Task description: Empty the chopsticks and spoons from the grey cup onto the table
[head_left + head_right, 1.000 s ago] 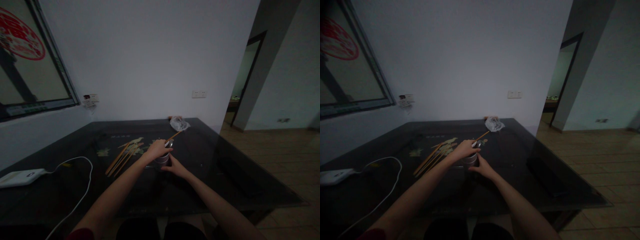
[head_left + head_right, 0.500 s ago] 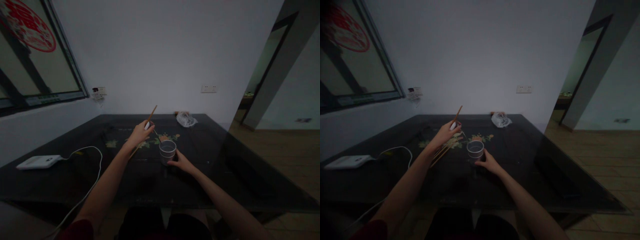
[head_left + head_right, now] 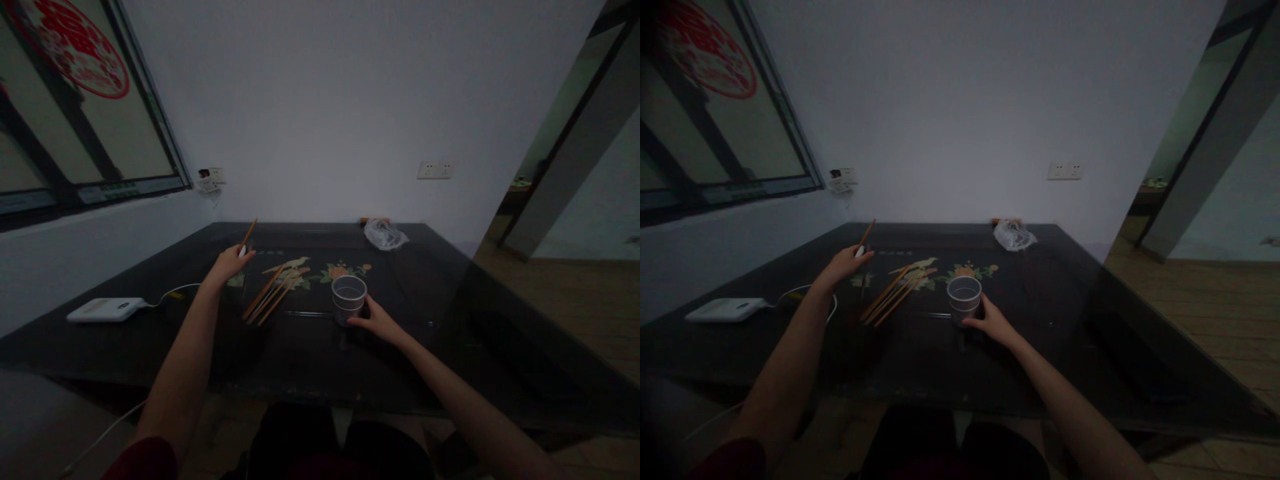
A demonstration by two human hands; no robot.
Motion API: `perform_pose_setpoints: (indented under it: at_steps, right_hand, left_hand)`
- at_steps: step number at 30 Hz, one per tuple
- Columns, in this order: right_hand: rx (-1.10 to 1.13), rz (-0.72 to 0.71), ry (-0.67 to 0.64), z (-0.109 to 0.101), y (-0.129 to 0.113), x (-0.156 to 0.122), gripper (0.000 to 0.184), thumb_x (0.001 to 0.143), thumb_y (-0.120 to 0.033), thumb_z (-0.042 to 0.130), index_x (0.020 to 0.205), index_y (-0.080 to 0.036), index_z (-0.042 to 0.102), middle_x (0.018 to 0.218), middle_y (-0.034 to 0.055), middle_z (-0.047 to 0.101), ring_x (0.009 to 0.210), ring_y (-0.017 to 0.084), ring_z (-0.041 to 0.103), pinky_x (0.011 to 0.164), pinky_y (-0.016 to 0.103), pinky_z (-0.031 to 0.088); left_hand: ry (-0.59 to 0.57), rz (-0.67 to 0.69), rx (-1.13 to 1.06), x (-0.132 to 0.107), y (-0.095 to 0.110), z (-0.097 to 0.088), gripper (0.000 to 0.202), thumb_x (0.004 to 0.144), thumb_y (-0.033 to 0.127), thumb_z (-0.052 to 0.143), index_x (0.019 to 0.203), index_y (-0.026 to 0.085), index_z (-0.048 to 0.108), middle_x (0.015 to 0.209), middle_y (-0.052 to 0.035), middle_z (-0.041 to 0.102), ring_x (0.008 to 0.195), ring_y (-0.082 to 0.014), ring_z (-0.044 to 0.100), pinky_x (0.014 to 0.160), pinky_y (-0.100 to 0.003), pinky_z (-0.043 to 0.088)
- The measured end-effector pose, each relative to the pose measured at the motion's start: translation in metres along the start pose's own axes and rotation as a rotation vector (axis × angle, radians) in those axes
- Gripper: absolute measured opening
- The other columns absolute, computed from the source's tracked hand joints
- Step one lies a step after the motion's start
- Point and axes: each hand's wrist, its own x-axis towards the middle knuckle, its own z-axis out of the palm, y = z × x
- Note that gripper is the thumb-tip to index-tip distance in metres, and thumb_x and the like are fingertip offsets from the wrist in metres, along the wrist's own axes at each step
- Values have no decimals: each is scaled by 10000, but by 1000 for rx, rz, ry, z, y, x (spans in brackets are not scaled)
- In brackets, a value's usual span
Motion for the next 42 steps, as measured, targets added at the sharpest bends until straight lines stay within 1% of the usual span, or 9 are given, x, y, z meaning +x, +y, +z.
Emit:
perform_pose_setpoints:
  at_steps: [2, 4, 7, 11, 19, 24, 30, 36, 42]
  right_hand:
    - [5, 1, -4, 0, 0, 0, 792, 631, -352, 774, 1317, -208, 405, 1343, 114, 493, 1278, 276, 416, 1102, 464, 262]
    - [7, -3, -7, 0, 0, 0, 786, 632, -351, 774, 1315, -209, 410, 1340, 111, 497, 1278, 276, 417, 1102, 462, 263]
    - [-7, 1, -5, 0, 0, 0, 778, 635, -341, 776, 1309, -204, 412, 1343, 114, 493, 1273, 275, 423, 1102, 462, 265]
    - [-3, 6, -2, 0, 1, 1, 784, 635, -330, 778, 1311, -199, 404, 1350, 119, 485, 1266, 274, 432, 1099, 463, 273]
    - [3, 16, -2, 0, -1, 0, 792, 641, -343, 771, 1329, -220, 397, 1346, 102, 494, 1273, 273, 425, 1103, 465, 270]
    - [-36, 12, 1, -2, 0, 0, 806, 646, -344, 768, 1347, -223, 389, 1359, 102, 482, 1287, 278, 405, 1102, 465, 267]
    - [-55, 15, 10, -2, 1, 0, 802, 642, -353, 769, 1338, -212, 395, 1362, 107, 475, 1290, 277, 398, 1101, 460, 264]
    - [-62, 31, 4, -2, 0, 1, 790, 647, -354, 762, 1333, -210, 397, 1350, 114, 483, 1282, 274, 408, 1098, 452, 274]
    - [-50, 33, 5, -2, -2, 0, 800, 639, -356, 763, 1334, -205, 398, 1331, 112, 504, 1270, 274, 425, 1091, 452, 283]
  left_hand:
    - [-36, -44, 184, 6, -14, 16, 375, 798, 458, 499, 998, 164, 618, 980, -113, 669, 899, -253, 623, 699, -271, 446]
    - [-111, -105, 270, 7, -24, 33, 411, 806, 485, 487, 1065, 187, 600, 1077, -133, 650, 967, -281, 616, 734, -300, 455]
    - [-195, -176, 329, 4, -34, 54, 443, 802, 480, 496, 1135, 199, 571, 1136, -160, 626, 1011, -316, 605, 754, -341, 463]
    - [-212, -188, 383, 0, -41, 71, 420, 808, 423, 501, 1144, 177, 557, 1157, -180, 607, 1045, -339, 587, 775, -370, 466]
    - [-184, -156, 417, -6, -40, 81, 403, 802, 344, 527, 1167, 175, 490, 1198, -189, 537, 1056, -318, 578, 789, -367, 460]
    - [-155, -114, 387, -8, -37, 82, 388, 830, 240, 438, 1210, 160, 426, 1194, -195, 520, 1044, -316, 581, 801, -377, 449]
    - [-240, -43, 365, -6, -41, 91, 319, 810, 186, 441, 1116, 144, 521, 1135, -167, 595, 1072, -276, 572, 853, -330, 433]
    - [-286, -24, 349, -1, -41, 101, 324, 813, 213, 454, 1100, 121, 571, 1126, -148, 628, 1052, -248, 589, 858, -283, 437]
    - [-258, -10, 335, -3, -34, 105, 374, 789, 254, 501, 1129, 125, 590, 1132, -156, 624, 1055, -265, 584, 865, -291, 441]
